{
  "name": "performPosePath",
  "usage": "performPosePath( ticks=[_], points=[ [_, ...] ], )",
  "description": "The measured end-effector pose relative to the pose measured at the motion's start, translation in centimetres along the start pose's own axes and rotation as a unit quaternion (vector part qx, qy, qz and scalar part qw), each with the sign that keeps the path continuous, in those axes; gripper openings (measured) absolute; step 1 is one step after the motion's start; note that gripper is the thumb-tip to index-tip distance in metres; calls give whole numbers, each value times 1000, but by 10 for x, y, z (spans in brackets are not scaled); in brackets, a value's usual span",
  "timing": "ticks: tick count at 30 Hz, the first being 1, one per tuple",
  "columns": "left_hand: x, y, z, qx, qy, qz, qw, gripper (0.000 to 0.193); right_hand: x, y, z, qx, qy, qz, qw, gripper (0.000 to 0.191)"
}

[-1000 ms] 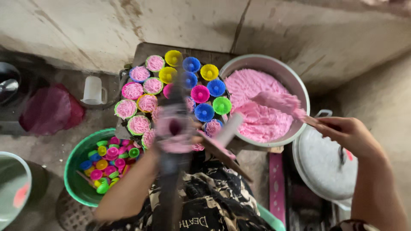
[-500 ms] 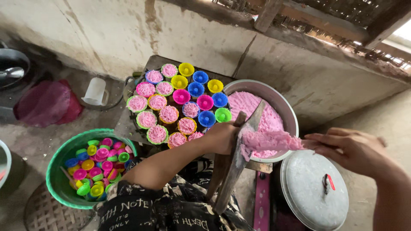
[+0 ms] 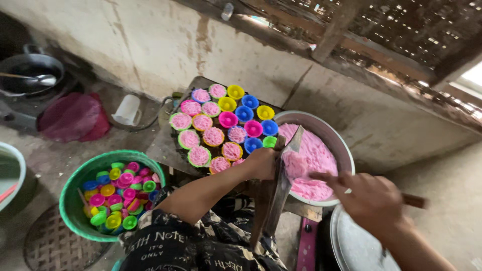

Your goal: The person sits at a low work table and uses a wooden hand press with a white tube to pipe pink batter from a large basin into colorful plastic flower molds arranged on a board. They repeatedly scoop batter onto the press, squeeze it through the tube into each mold, and fill the molds one after another.

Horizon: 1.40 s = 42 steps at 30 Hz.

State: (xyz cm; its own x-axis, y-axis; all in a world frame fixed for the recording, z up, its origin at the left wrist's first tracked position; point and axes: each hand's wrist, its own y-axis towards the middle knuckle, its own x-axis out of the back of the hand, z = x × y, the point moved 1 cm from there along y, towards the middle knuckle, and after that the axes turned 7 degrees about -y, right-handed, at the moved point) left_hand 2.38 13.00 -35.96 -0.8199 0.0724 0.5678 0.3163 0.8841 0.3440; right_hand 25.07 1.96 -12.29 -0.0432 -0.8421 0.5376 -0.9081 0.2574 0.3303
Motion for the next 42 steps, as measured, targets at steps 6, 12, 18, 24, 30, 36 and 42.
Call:
performPosePath(
  ticks=[6,12,18,24,30,36,42],
  points=[
    [-1,19,41,9,-3,-66,998,25,9,-34,-53,-170,77,78,979,27],
    [-2,4,11,-11,-15,-69,997,28,6,-23,-53,-186,84,206,957,34],
    [12,-18,-42,6,34,-72,997,33,4,8,-33,-76,39,440,894,39],
    [15,-18,-44,-8,23,-88,996,36,-18,26,16,-19,60,129,990,25],
    [4,-10,3,-6,13,-33,999,31,-19,11,14,38,37,-15,999,27],
    [10,17,61,21,32,-86,996,26,-23,-56,-2,-338,220,-51,914,24],
    [-27,35,59,-47,-73,-134,987,38,-131,-72,84,-584,632,-29,508,24]
  ],
)
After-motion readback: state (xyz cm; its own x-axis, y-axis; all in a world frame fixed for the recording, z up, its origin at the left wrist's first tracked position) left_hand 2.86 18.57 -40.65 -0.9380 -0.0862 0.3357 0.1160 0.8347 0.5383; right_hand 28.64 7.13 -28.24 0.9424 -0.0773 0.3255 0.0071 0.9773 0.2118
